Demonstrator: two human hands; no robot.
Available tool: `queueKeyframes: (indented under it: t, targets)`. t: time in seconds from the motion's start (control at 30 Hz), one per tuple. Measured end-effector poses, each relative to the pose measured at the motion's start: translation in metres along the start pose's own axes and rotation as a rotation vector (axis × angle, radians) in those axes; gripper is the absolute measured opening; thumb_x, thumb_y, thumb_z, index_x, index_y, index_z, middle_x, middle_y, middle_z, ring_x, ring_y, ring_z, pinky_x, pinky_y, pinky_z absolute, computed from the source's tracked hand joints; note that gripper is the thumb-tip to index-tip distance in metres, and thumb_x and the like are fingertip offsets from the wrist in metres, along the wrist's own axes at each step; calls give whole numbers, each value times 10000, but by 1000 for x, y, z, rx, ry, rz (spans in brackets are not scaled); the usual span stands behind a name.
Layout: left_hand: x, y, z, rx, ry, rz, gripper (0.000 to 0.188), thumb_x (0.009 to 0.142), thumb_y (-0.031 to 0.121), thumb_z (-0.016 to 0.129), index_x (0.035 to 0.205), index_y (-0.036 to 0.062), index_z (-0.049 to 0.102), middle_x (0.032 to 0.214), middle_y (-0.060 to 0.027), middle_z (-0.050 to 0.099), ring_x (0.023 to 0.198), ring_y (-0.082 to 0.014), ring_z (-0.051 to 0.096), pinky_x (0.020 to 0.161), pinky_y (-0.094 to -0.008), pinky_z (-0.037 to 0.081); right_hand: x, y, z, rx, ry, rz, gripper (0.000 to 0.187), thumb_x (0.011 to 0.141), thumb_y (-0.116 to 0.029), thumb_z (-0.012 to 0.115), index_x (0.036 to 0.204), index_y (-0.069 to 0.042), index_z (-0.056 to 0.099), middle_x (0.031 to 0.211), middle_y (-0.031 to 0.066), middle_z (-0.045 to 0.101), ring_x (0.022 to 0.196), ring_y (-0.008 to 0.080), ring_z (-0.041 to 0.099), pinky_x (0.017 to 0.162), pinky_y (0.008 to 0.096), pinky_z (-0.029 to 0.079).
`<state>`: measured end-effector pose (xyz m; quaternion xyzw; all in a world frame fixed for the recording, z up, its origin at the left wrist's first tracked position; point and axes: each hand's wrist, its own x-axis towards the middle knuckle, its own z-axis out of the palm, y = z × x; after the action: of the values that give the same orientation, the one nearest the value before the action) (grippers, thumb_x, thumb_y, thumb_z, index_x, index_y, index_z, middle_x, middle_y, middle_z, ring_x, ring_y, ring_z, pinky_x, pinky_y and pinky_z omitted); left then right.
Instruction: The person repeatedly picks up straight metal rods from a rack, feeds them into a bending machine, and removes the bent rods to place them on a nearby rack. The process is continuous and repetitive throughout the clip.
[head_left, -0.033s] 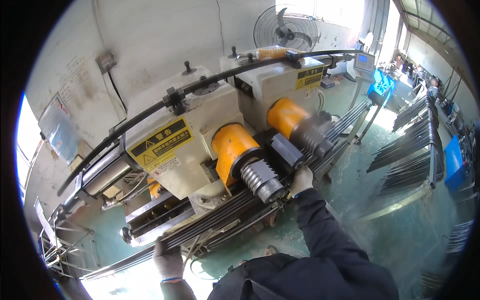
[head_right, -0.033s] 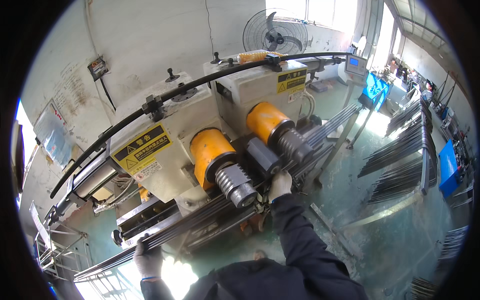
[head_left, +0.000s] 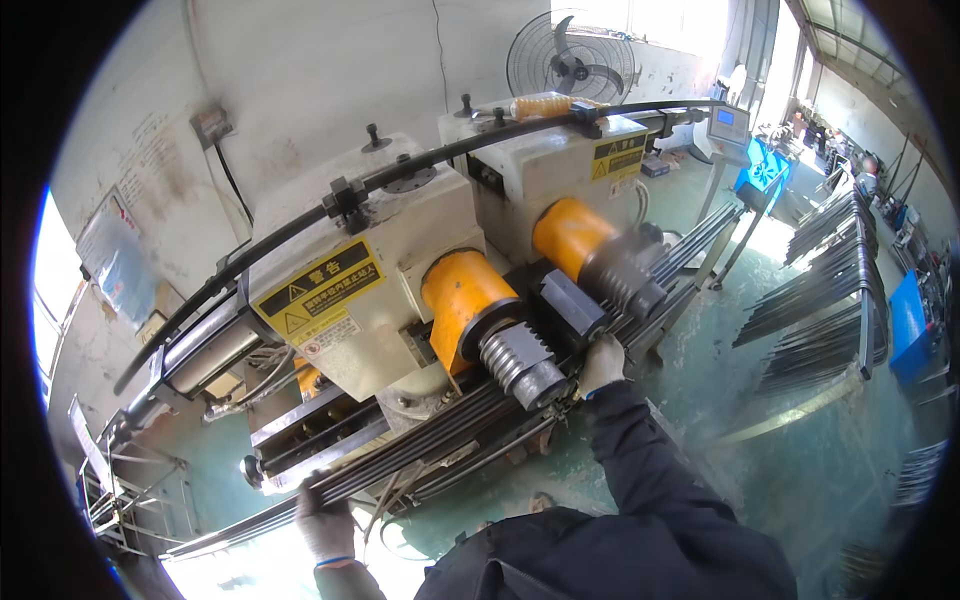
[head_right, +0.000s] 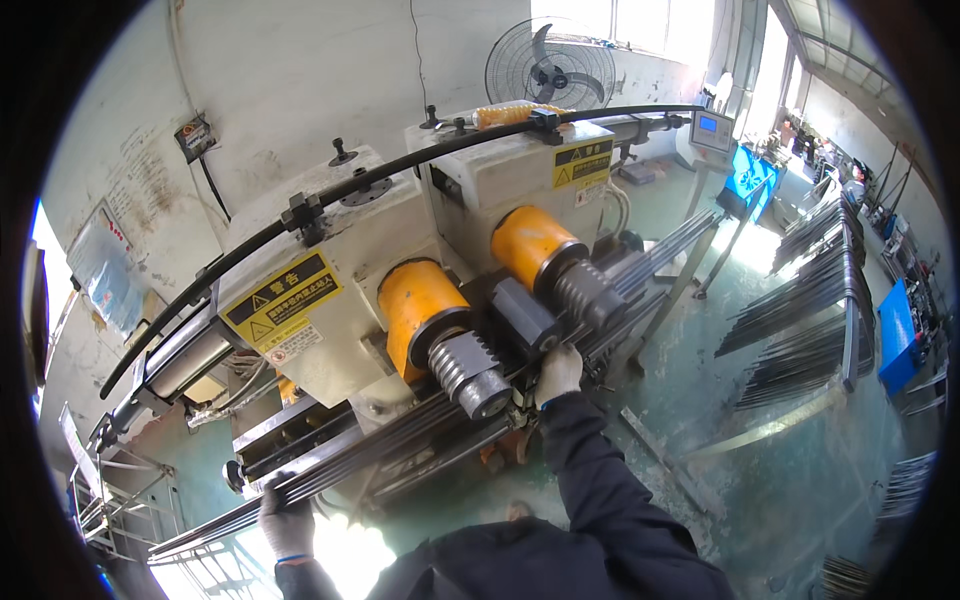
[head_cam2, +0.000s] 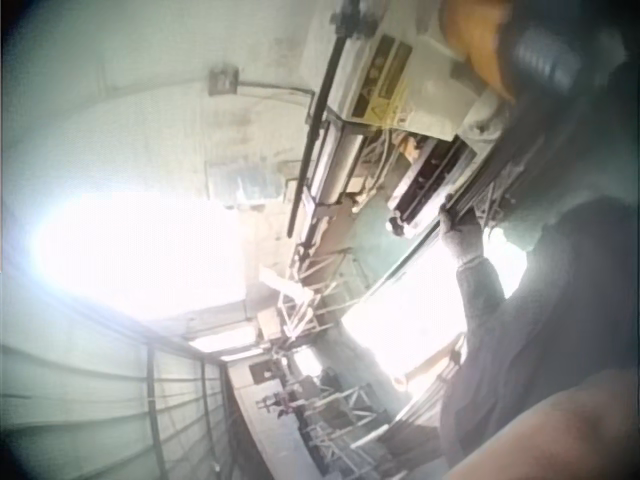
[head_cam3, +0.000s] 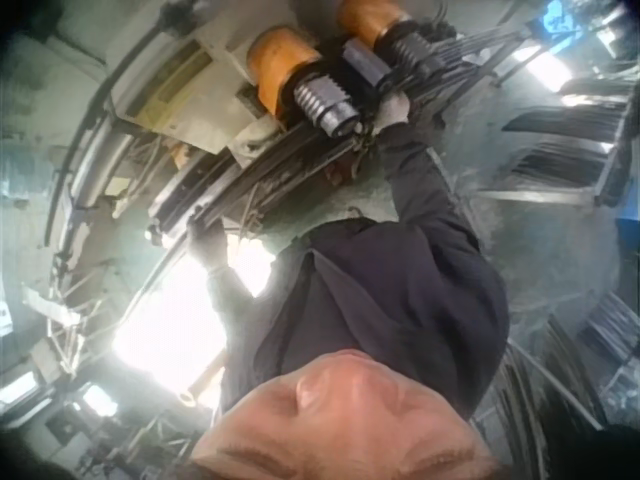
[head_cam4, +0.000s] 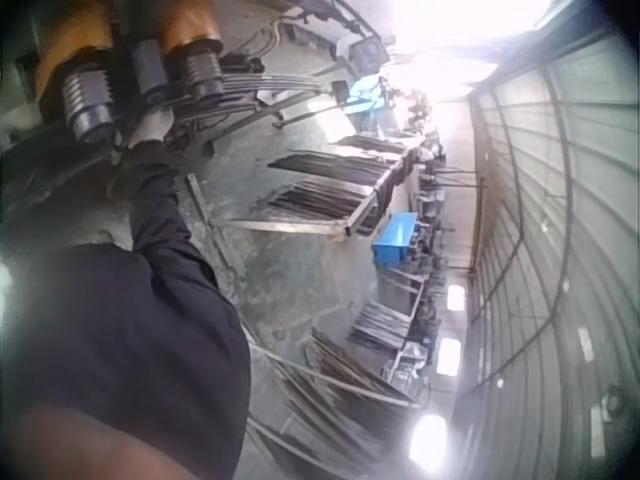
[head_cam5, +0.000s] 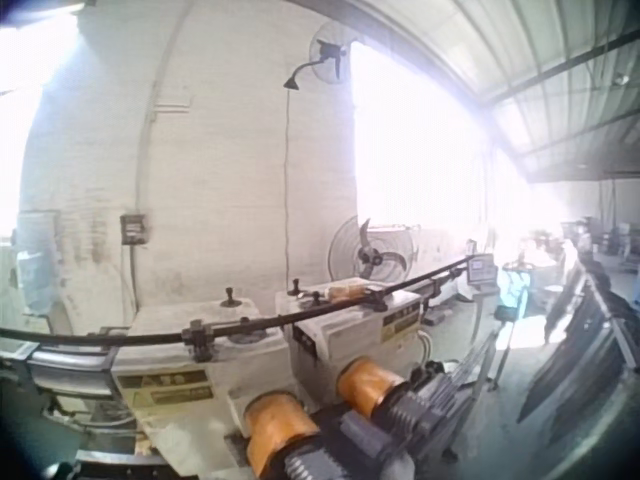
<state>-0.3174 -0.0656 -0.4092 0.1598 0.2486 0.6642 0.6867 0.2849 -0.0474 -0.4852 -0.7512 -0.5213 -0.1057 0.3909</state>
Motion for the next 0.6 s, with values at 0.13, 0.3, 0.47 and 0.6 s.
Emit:
queueKeyframes:
  t: [0.13, 0.3, 0.47, 0.6]
  targets:
    - [-4, 67, -66, -48, 274, 191, 255, 1152, 182, 618, 1228, -34, 731, 1179, -169, 789, 1147, -303, 744, 1090, -478, 613, -3, -21, 13, 110, -54, 108, 182, 1016, -29, 525, 1064, -15, 700, 983, 123, 740, 915, 270, 737, 798, 393, 582]
    - [2, 42, -72, -12, 347, 234, 251, 1153, 175, 616, 1242, -46, 694, 1167, -170, 767, 1129, -316, 742, 1094, -491, 613, 1, -36, 11, 1096, 218, 595, 187, 1089, -60, 531, 1115, -2, 707, 1027, 74, 745, 919, 221, 736, 834, 354, 588]
    - [10, -34, -5, 146, 161, 101, 298, 1136, 266, 659, 1230, -11, 716, 1190, -147, 753, 1193, -305, 701, 1163, -472, 546, 3, -33, 10, 1403, 280, 739, 193, 1119, -115, 552, 1156, -19, 715, 1053, 51, 748, 915, 184, 723, 815, 353, 585]
    - [17, -66, 18, 83, 171, 65, 295, 1125, 275, 670, 1243, 9, 716, 1215, -150, 756, 1203, -327, 693, 1182, -510, 520, 13, -47, -6, 1494, 214, 940, 201, 1119, -131, 560, 1186, -16, 711, 1043, 51, 742, 904, 183, 721, 804, 352, 585]
